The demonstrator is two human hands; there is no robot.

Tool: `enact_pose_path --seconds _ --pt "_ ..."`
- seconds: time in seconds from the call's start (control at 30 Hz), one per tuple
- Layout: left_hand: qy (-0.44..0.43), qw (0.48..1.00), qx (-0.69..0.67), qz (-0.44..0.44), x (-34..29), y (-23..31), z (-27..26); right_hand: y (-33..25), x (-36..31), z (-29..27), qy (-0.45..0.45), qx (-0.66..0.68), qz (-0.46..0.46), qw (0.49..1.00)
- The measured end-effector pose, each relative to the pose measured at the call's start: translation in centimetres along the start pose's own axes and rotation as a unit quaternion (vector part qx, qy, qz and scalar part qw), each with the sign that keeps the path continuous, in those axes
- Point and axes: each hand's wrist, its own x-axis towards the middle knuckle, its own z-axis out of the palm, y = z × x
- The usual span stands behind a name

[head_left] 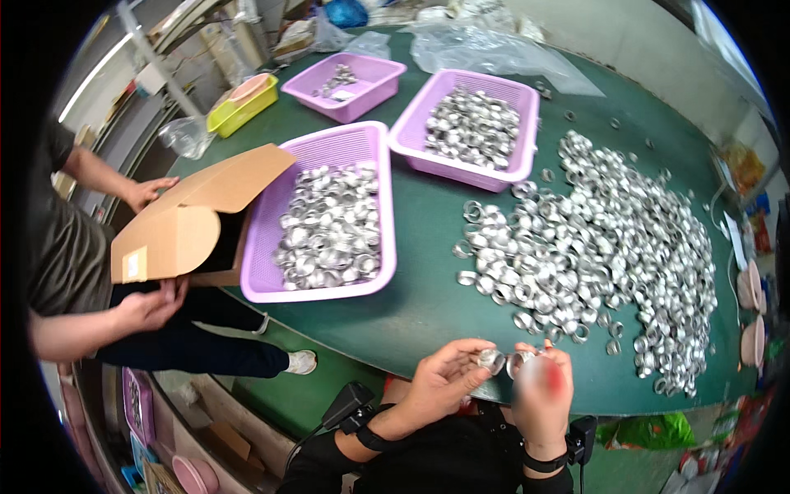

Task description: The person is sorting and inspecting small metal ring components at a workstation, occasionally using a red pencil to mark or point at them.

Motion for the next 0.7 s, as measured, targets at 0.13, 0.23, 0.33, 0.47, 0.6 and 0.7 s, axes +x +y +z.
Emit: enact_pose_path --seconds 0.13,0.23,0.33,0.47,0.6,0.7 --pt "-0.038 0.997 -0.027 -0.066 0.8 -0.5 0.7 -0.4 -0.8 -0.3 0.016 0.013 0.012 1.0" --pt "-0.04 0.99 -0.053 -0.121 1.1 -1.0 1.4 -0.7 -1.5 -1.0 0.038 0.024 0.018 0.999" --pt "-0.039 0.99 -0.077 -0.108 1.4 -1.0 2.1 -0.8 -1.6 -1.5 0.042 0.013 -0.02 0.999" --pt "-0.024 0.981 0.183 0.067 1.8 -0.9 1.8 -1.5 -1.5 -1.9 0.029 -0.219 -0.105 0.97" --pt "-0.034 0.952 0.288 0.094 1.7 -0.3 1.4 -2.2 -0.8 -1.8 0.017 -0.407 -0.119 0.905" --pt "-0.037 0.921 0.371 0.114 1.6 -0.1 1.2 -2.6 -0.2 -1.5 -0.019 -0.486 -0.161 0.859"
